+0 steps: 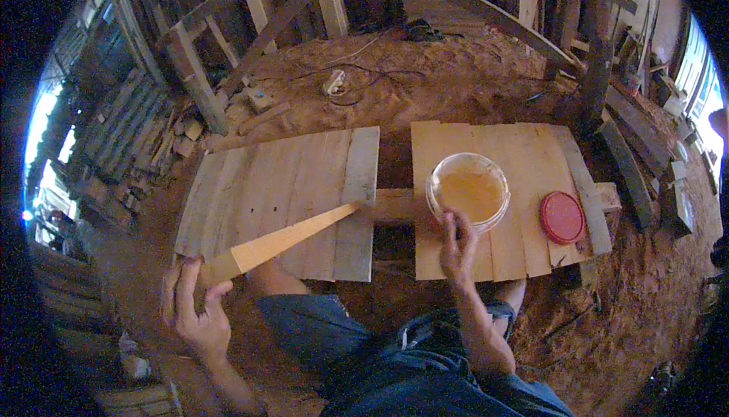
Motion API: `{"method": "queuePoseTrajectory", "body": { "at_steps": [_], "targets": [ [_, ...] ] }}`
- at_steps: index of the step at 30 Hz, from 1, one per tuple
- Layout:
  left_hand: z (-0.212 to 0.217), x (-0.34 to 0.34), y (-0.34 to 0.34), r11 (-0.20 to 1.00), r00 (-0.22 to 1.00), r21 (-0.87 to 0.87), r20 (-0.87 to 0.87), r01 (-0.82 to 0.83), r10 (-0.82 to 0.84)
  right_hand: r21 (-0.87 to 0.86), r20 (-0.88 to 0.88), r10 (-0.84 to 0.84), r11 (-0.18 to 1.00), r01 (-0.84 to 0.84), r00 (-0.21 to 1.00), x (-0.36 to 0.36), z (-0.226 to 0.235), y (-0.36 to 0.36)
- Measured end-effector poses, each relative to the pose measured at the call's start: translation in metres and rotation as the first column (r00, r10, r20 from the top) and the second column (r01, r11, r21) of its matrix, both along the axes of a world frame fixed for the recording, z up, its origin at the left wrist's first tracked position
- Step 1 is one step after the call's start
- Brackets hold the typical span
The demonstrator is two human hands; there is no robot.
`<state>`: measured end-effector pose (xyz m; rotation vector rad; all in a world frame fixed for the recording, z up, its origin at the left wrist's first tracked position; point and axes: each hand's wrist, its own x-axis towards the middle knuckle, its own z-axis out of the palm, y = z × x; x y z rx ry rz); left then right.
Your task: The person sits on the floor and repeatedly dips a brush into a bucket of yellow liquid, then applies the finish to a long wooden plank. The person rotates the plank to coat multiple sides and continues brushing until the clip ends.
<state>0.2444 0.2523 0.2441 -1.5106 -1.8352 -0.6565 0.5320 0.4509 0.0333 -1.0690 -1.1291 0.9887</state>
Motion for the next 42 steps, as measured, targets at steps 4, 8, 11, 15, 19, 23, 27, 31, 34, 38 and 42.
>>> {"method": "queuePoseTrajectory", "body": {
  "at_steps": [4,8,11,15,19,23,27,31,34,38,42],
  "targets": [
    [-0.014,-0.002,-0.023,0.995,0.994,0.039,0.057,-0.097,0.094,0.07,0.017,0.141,0.987,-0.141,0.99,-0.076,-0.028,-0.028],
    [-0.026,0.003,-0.043,0.994,0.984,0.056,0.154,-0.095,0.085,-0.073,-0.137,0.185,0.978,-0.196,0.973,-0.146,-0.051,-0.037],
    [-0.032,0.007,-0.054,0.973,0.962,0.02,0.157,-0.228,0.223,-0.061,-0.1,0.141,0.987,-0.148,0.985,-0.171,-0.048,-0.046],
    [-0.037,-0.002,-0.066,0.985,0.962,-0.002,0.212,-0.175,0.172,-0.138,0.165,0.243,0.965,-0.222,0.956,-0.15,-0.02,-0.071],
    [-0.045,-0.014,-0.074,0.985,0.959,0.004,0.231,-0.171,0.165,-0.034,0.281,0.339,0.938,-0.344,0.898,-0.105,-0.006,-0.063],
    [-0.057,-0.015,-0.083,0.982,0.841,0.177,0.54,-0.072,-0.036,-0.196,0.069,0.301,0.939,-0.283,0.951,-0.115,-0.02,-0.026],
    [-0.068,-0.023,-0.096,0.987,0.926,0.024,0.351,-0.16,0.141,-0.144,0.125,0.3,0.948,-0.282,0.946,-0.136,-0.029,-0.021],
    [-0.084,-0.04,-0.099,0.961,0.93,0.215,0.357,-0.176,0.09,-0.174,-0.058,0.385,0.904,-0.39,0.921,-0.13,-0.02,-0.063],
    [-0.089,-0.04,-0.098,0.918,0.856,0.288,0.508,-0.273,0.096,-0.167,-0.278,0.358,0.896,-0.412,0.891,-0.137,-0.004,-0.087],
    [-0.077,-0.019,-0.098,0.978,0.97,0.182,0.235,-0.106,0.061,-0.264,-0.192,0.309,0.898,-0.352,0.932,-0.142,0.021,-0.102],
    [-0.064,-0.004,-0.093,0.986,0.939,0.115,0.334,-0.123,0.078,0.103,0.052,0.385,0.916,-0.389,0.921,-0.119,0.022,-0.111]
  ]
}}
